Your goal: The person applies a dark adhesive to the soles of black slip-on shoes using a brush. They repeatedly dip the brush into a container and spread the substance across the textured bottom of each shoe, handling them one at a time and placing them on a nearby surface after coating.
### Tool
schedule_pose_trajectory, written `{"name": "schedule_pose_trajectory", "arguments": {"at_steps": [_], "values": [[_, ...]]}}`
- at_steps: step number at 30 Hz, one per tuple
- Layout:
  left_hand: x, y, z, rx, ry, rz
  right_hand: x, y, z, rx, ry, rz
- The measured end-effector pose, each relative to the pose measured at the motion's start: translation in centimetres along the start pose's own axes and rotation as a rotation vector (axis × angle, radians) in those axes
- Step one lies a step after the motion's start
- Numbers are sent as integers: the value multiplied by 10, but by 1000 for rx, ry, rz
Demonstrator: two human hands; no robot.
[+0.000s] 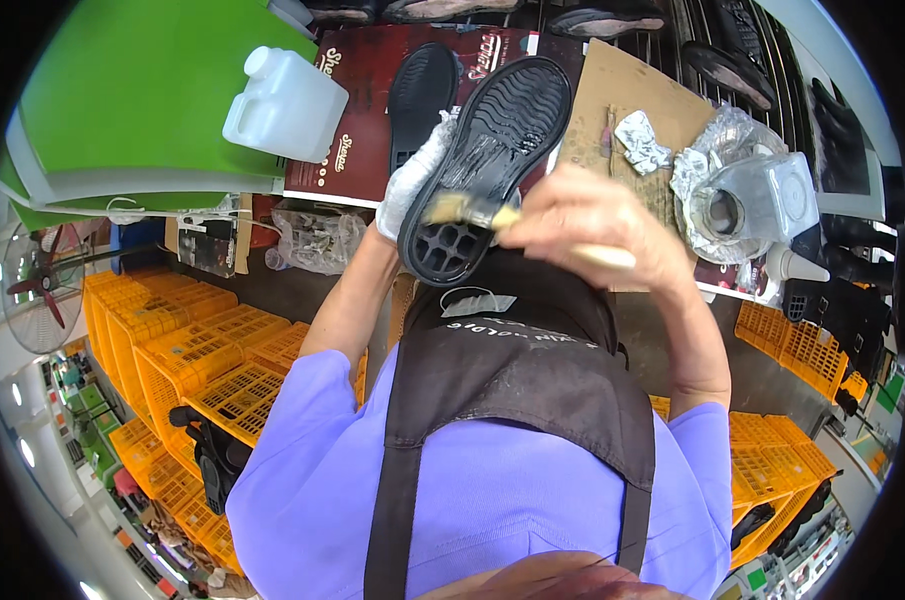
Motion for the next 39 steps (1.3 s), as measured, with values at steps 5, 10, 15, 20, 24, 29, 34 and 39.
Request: {"name": "schedule_pose_trajectory", "arguments": {"at_steps": [5, 10, 15, 20, 24, 29, 34, 39], "values": [[-4, -13, 11, 212, 255, 158, 44, -12, -39, -177, -358, -250], [2, -16, 14, 221, 249, 86, 49, -26, -54, -448, -357, -456], [15, -7, 7, 157, 320, 50, 17, -12, -14, -339, -15, -205], [-1, -8, 8, 178, 249, 172, 39, -12, -22, -329, -310, -468], [4, 0, 9, 86, 165, -7, 3, -13, -12, -91, -349, -281], [7, 5, 3, 99, 189, 121, -27, -8, 14, 25, 102, 25], [-1, -4, 5, 126, 185, -77, 29, -12, -37, -150, -83, -273], [6, -11, 10, 164, 257, 110, 46, -19, -51, -323, -435, -442]]}}
Point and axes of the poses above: each hand's wrist, its own y-axis towards the middle knuckle, its own x-axis out of the back of the hand, z = x × y, the point moved 4 cm from there along y, towards the middle knuckle, and after that the axes turned 1 degree about y, right-handed, at the moved point
